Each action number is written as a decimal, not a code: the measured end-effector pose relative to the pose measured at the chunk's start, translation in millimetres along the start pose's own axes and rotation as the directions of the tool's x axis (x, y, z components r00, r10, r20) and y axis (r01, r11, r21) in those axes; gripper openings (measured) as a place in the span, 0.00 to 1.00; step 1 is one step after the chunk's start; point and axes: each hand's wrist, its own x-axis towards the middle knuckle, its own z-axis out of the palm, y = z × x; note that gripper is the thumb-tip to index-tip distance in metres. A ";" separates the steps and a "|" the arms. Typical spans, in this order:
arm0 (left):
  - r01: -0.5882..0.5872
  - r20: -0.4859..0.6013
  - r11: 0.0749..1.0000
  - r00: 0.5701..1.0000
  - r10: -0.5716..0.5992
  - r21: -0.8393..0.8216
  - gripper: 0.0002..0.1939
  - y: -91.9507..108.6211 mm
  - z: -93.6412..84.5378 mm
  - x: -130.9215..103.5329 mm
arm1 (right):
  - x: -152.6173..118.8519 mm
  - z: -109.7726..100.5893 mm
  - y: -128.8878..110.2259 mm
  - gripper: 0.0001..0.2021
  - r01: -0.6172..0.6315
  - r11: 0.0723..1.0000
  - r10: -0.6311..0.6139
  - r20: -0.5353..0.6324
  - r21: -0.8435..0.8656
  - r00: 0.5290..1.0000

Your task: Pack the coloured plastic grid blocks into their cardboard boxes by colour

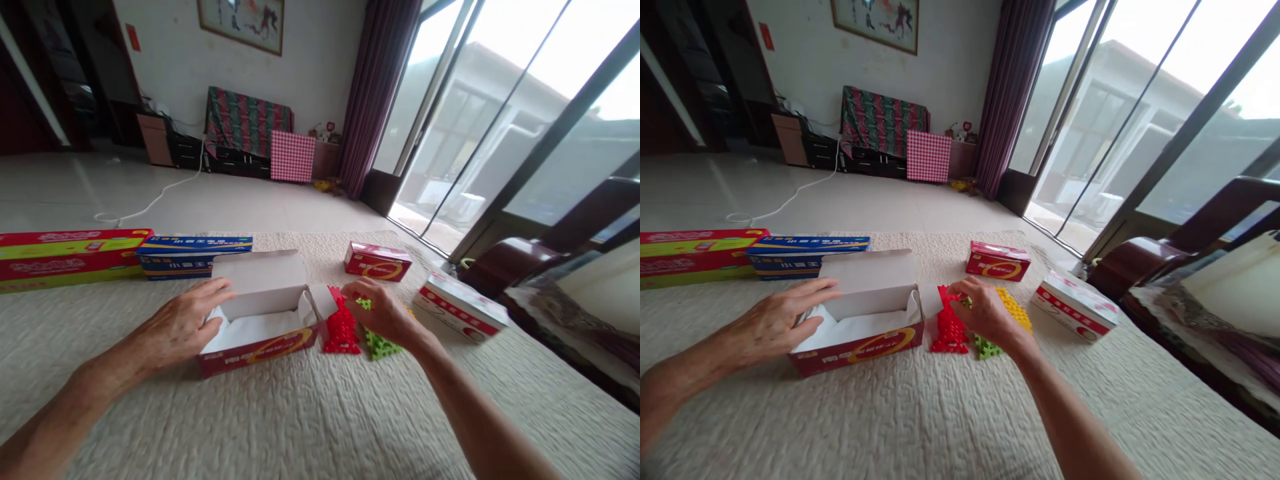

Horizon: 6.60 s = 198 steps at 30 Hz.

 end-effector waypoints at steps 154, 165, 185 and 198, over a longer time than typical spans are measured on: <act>0.096 -0.064 0.994 0.993 -0.099 -0.054 0.22 -6.8 11.7 -3.6 | -56.0 45.9 -21.6 0.17 -0.123 0.959 0.201 0.307 -0.254 0.930; 0.064 0.048 0.997 0.997 -0.062 -0.033 0.23 -4.4 -0.2 -1.3 | -51.6 41.6 -23.3 0.16 -0.143 0.964 0.215 0.341 -0.225 0.915; 0.058 -0.015 0.997 0.998 -0.059 -0.046 0.23 -7.6 3.0 -0.5 | -53.6 41.6 -20.6 0.20 -0.109 0.968 0.186 0.354 -0.225 0.917; 0.035 -0.114 0.984 0.992 -0.055 -0.173 0.21 -17.2 22.8 -9.0 | -48.9 30.7 -23.2 0.19 -0.120 0.972 0.195 0.405 -0.202 0.893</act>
